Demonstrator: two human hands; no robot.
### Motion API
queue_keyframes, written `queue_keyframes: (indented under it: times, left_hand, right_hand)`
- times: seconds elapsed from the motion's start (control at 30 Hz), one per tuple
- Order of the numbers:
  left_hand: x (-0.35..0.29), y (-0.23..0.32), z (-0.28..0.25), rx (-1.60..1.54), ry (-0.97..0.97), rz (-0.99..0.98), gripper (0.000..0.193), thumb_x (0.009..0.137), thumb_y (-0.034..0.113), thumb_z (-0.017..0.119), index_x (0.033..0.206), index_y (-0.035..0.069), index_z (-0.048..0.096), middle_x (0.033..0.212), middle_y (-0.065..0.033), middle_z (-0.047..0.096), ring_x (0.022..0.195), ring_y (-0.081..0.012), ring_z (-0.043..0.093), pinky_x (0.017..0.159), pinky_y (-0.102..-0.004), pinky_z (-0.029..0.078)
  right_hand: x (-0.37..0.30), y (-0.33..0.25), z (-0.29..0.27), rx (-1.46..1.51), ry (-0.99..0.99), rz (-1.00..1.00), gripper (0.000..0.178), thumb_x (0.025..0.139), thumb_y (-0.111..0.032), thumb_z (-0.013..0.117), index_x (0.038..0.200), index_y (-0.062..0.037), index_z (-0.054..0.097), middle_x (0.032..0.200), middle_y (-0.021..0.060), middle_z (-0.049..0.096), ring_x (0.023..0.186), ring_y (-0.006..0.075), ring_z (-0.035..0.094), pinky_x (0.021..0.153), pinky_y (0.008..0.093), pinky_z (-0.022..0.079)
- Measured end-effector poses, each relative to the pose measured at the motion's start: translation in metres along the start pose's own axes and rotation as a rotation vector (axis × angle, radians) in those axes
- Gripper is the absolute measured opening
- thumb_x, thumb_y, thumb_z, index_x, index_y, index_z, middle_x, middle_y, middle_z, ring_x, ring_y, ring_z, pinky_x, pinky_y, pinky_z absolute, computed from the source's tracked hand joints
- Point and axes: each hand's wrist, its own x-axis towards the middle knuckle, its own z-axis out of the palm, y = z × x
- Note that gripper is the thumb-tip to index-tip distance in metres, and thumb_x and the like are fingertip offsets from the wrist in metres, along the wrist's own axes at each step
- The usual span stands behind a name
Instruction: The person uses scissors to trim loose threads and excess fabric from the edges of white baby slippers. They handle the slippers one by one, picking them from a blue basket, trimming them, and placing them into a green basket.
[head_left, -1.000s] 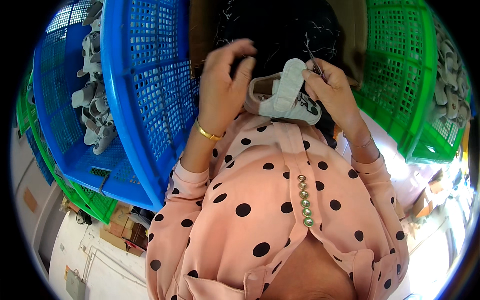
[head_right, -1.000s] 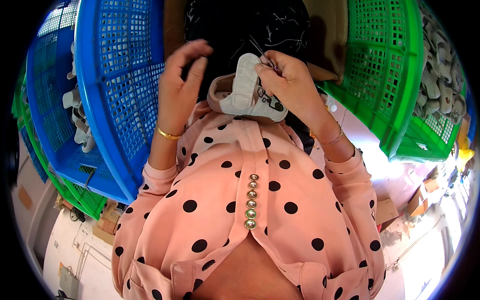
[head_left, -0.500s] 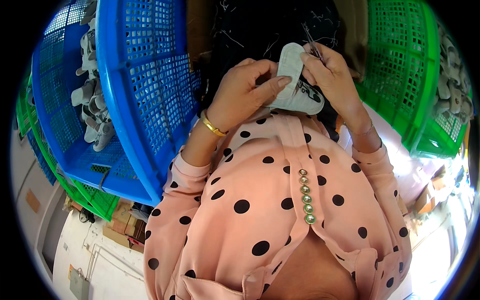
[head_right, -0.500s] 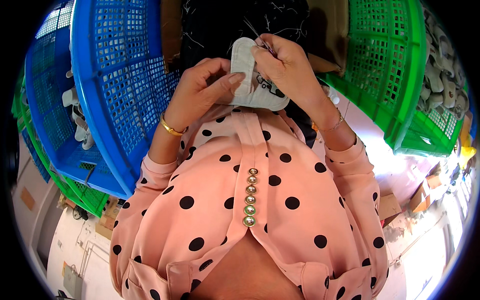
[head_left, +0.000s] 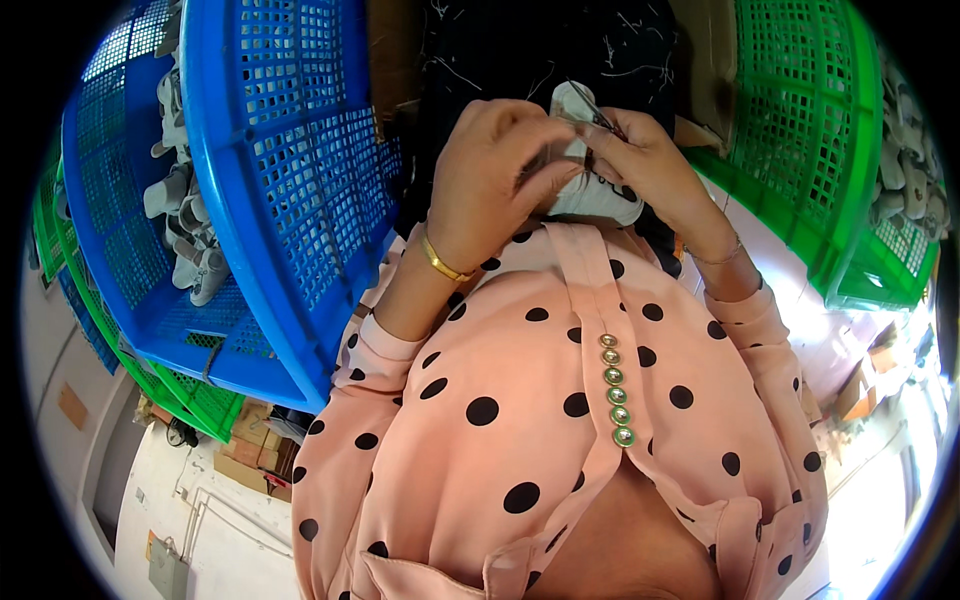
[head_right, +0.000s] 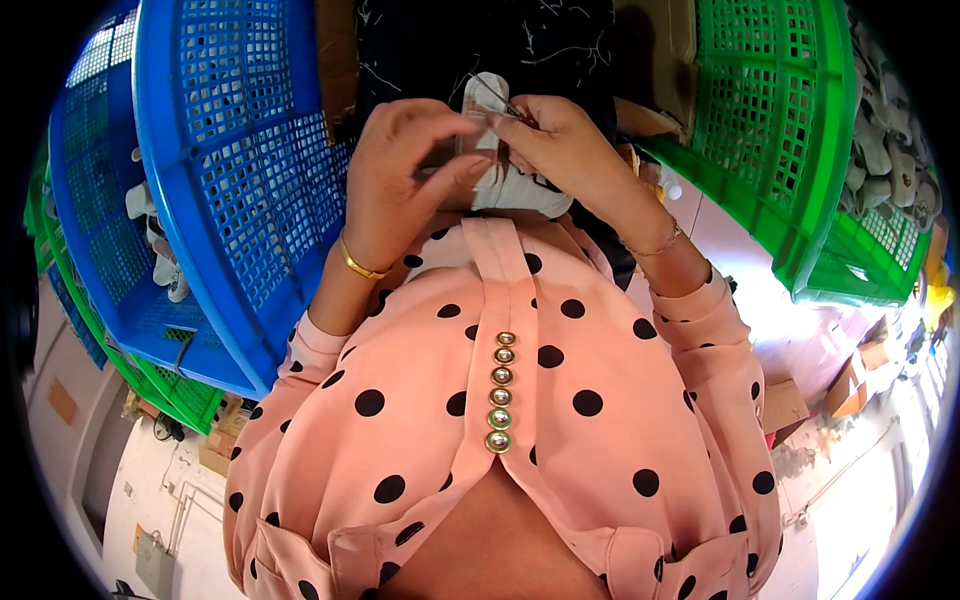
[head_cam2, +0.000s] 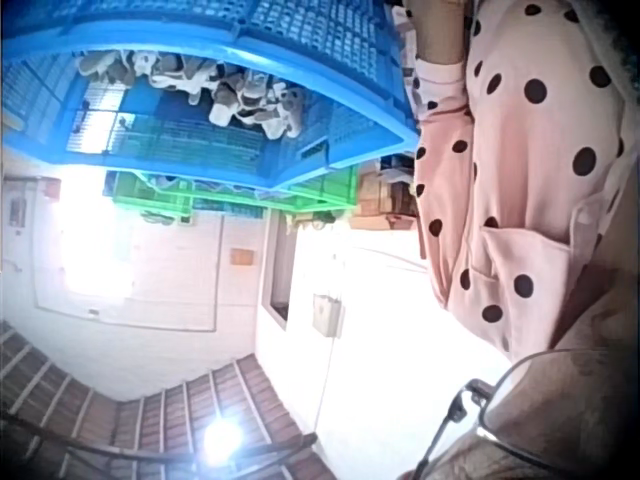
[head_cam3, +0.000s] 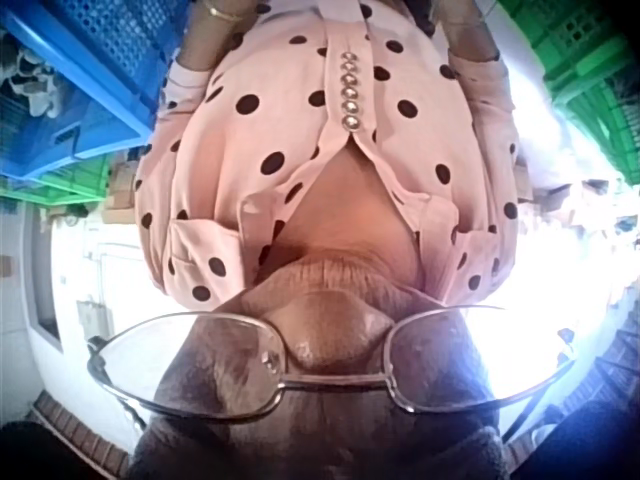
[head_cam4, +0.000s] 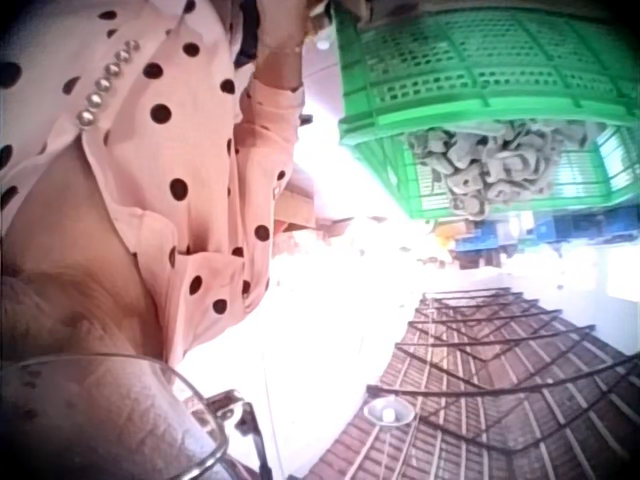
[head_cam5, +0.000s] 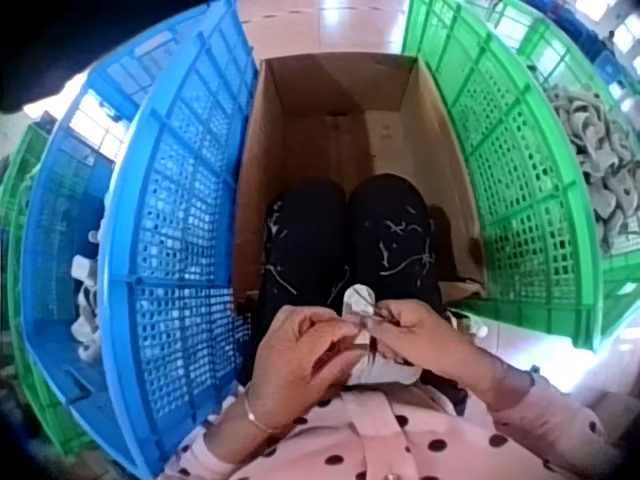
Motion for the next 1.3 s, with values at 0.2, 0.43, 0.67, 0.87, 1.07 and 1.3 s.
queue_keyframes:
  times: [0.2,0.43,0.67,0.87,1.07,1.3]
  left_hand:
    - [-0.007,-0.007,0.006,0.018,-0.073,0.013,0.014,0.078,0.013,0.075,0.09,0.009,0.068,0.089,-0.0049,0.062,0.084,-0.0227,0.058,0.07,-0.0326,0.049]
    - [-0.009,-0.018,0.007,-0.305,-0.078,-0.351,0.016,0.085,0.016,0.073,0.086,0.002,0.064,0.081,-0.0072,0.063,0.073,-0.019,0.059,0.066,-0.0278,0.048]
    - [-0.007,-0.024,0.008,-0.643,-0.123,-0.524,0.02,0.092,0.018,0.069,0.089,0.0,0.061,0.073,-0.0001,0.06,0.064,-0.0039,0.05,0.057,-0.02,0.043]
    - [-0.008,-0.023,0.007,-0.693,-0.141,-0.555,0.017,0.093,0.016,0.067,0.09,0.0,0.06,0.074,0.0007,0.06,0.06,-0.0025,0.047,0.054,-0.0181,0.04]
    - [-0.01,-0.022,0.006,-0.678,-0.191,-0.578,0.015,0.097,0.015,0.062,0.096,0.0,0.06,0.086,-0.0002,0.061,0.08,-0.0049,0.053,0.072,-0.0185,0.044]
    - [-0.01,-0.013,0.0,-0.762,0.056,-0.589,0.013,0.096,0.012,0.061,0.091,0.0,0.06,0.083,-0.0023,0.062,0.076,-0.0065,0.055,0.069,-0.0203,0.046]
  right_hand:
    - [0.005,0.004,0.004,0.01,0.017,-0.037,0.029,0.098,-0.027,0.058,0.085,-0.0013,0.057,0.062,-0.0039,0.047,0.055,0.0033,0.039,0.05,0.0212,0.036]
    - [-0.01,-0.004,-0.009,-0.824,0.317,-0.491,0.037,0.094,-0.042,0.06,0.085,-0.0056,0.055,0.064,0.0103,0.06,0.056,0.0247,0.061,0.05,0.0315,0.044]
    - [-0.028,-0.011,-0.005,-1.391,0.248,-0.607,0.043,0.09,-0.049,0.059,0.075,-0.0086,0.052,0.053,0.0065,0.053,0.049,0.0247,0.058,0.044,0.0336,0.043]
    - [-0.023,-0.012,0.004,-1.437,0.28,-0.646,0.041,0.089,-0.045,0.062,0.073,-0.0091,0.052,0.053,0.0051,0.053,0.048,0.0222,0.057,0.043,0.0314,0.042]
    - [-0.02,-0.011,0.007,-1.468,0.315,-0.704,0.039,0.089,-0.043,0.064,0.071,-0.0099,0.052,0.052,0.0044,0.053,0.048,0.0209,0.057,0.044,0.0308,0.043]
    - [-0.011,-0.001,0.001,-1.168,0.284,-0.514,0.041,0.092,-0.044,0.061,0.076,-0.0063,0.055,0.055,0.0042,0.054,0.049,0.018,0.056,0.048,0.031,0.042]
